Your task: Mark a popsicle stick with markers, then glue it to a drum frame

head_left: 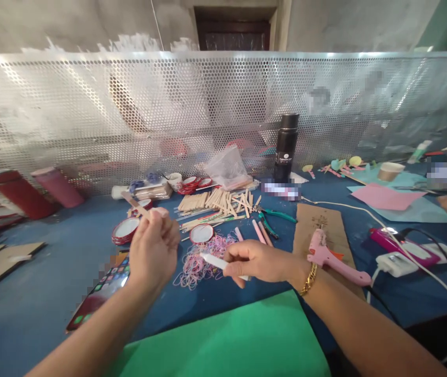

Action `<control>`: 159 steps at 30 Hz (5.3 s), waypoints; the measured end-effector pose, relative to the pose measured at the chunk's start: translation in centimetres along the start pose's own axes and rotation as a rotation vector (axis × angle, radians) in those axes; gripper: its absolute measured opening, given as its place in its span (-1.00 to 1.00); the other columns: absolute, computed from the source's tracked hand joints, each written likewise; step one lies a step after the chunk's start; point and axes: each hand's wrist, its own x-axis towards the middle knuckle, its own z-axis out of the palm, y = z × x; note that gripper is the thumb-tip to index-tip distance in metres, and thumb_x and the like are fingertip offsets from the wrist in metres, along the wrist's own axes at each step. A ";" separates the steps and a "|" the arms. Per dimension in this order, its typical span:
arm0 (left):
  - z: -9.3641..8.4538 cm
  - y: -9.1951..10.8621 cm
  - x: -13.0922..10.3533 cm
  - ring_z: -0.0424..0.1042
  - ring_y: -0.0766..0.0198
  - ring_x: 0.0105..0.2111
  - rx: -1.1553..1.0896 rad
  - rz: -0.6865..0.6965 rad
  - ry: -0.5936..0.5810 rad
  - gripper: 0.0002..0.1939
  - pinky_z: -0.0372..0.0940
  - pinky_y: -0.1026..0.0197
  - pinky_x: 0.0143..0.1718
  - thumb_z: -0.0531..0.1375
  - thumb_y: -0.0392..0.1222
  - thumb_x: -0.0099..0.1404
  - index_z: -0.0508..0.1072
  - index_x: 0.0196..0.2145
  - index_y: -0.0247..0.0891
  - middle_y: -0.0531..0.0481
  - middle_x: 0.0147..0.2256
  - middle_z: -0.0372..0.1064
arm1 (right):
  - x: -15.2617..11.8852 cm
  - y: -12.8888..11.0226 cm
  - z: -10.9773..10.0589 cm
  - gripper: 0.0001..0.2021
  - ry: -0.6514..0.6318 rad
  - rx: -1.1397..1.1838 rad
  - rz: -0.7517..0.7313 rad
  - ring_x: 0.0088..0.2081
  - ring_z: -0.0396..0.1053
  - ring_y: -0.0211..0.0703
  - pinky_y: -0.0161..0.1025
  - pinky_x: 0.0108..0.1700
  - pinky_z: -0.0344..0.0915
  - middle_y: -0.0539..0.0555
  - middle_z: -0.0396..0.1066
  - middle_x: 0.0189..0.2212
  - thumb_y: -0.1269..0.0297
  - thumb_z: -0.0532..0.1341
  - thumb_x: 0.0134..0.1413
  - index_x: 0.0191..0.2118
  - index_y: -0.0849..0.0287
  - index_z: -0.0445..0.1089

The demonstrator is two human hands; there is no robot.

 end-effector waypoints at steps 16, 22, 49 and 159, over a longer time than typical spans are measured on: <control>-0.7 -3.7 -2.6 -0.15 0.49 -0.66 0.070 -0.365 -0.168 -0.73 -0.20 0.40 -0.68 0.32 -0.03 0.26 0.42 -0.21 -0.26 0.28 -0.61 -0.11 | 0.4 0.1 0.6 -0.81 0.426 0.002 -0.076 -0.53 0.18 -0.33 -0.32 -0.45 0.14 -0.12 0.23 -0.55 0.24 0.26 0.11 -0.36 0.13 0.21; -0.8 -4.6 -3.4 -0.14 0.48 -0.64 0.166 -0.437 -0.228 -0.66 -0.19 0.40 -0.66 0.32 0.03 0.23 0.45 -0.18 -0.26 0.28 -0.60 -0.10 | 0.8 0.6 0.8 -0.68 0.631 -0.275 -0.163 -0.49 0.18 -0.29 -0.30 -0.42 0.08 -0.08 0.22 -0.57 0.00 0.22 0.19 -0.40 0.17 0.32; -0.4 -4.2 -3.6 0.00 0.49 -0.64 0.185 -0.405 -0.255 -0.75 -0.19 0.40 -0.64 0.30 -0.03 0.23 0.34 -0.34 -0.21 0.21 -0.54 0.07 | 0.2 0.9 -2.2 -0.72 0.930 -1.014 0.362 -0.35 0.42 -0.08 -0.23 -0.38 0.07 0.19 0.51 -0.36 0.08 0.15 0.25 -0.35 0.18 0.41; -1.4 -6.2 -3.9 0.24 0.44 -0.71 0.580 -0.466 -0.581 -0.51 -0.02 0.37 -0.71 0.20 0.28 0.23 0.34 -0.47 -0.24 0.16 -0.64 0.28 | 0.4 -0.2 2.0 -0.86 0.749 -0.366 -0.314 -0.46 0.36 -0.23 -0.30 -0.36 0.25 -0.02 0.42 -0.52 0.35 0.14 0.19 -0.41 0.14 0.31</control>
